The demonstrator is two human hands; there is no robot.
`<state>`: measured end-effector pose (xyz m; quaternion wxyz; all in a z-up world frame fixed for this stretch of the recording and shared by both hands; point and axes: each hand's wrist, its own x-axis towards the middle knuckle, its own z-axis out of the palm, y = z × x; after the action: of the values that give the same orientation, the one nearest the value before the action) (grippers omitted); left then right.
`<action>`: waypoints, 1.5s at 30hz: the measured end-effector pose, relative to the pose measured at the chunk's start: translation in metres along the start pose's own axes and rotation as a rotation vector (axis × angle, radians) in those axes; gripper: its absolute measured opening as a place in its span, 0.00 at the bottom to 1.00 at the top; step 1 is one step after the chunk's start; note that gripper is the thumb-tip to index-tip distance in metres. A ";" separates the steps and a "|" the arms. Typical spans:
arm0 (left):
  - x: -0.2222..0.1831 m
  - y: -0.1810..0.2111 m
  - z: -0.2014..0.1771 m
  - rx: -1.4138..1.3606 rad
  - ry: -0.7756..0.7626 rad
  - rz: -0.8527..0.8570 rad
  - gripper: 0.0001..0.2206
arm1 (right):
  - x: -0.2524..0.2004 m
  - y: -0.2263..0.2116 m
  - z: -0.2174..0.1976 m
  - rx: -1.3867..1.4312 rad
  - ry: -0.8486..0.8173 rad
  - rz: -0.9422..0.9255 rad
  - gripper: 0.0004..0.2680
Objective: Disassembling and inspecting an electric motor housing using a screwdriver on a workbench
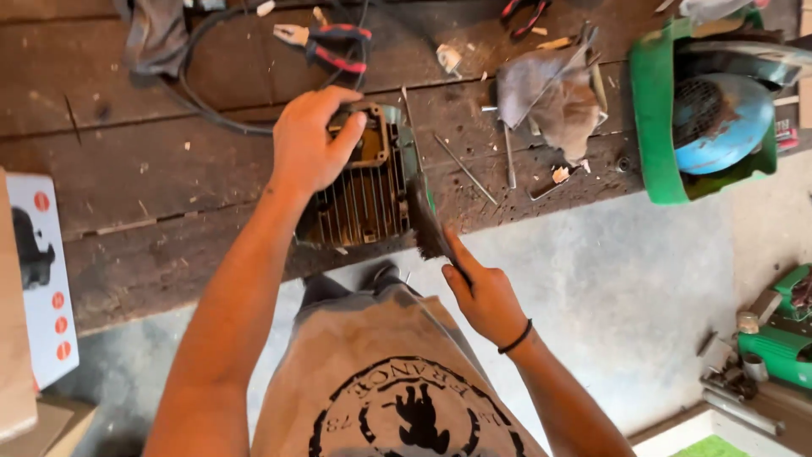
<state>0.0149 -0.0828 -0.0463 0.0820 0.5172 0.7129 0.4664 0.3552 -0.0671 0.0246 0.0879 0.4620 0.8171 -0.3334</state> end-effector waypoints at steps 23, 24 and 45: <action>-0.021 0.009 -0.023 0.017 0.028 -0.067 0.21 | 0.118 0.059 0.047 -0.323 0.482 -0.335 0.14; -0.021 0.010 -0.021 0.031 0.031 -0.090 0.21 | 0.115 0.057 0.058 -0.315 0.476 -0.415 0.13; -0.019 0.016 -0.025 0.009 -0.033 -0.124 0.21 | -0.077 0.086 0.052 0.644 0.400 0.151 0.15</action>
<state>0.0190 -0.1125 -0.0270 0.1201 0.4801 0.7441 0.4489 0.4595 -0.1233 -0.0200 -0.1985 0.5806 0.6354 -0.4688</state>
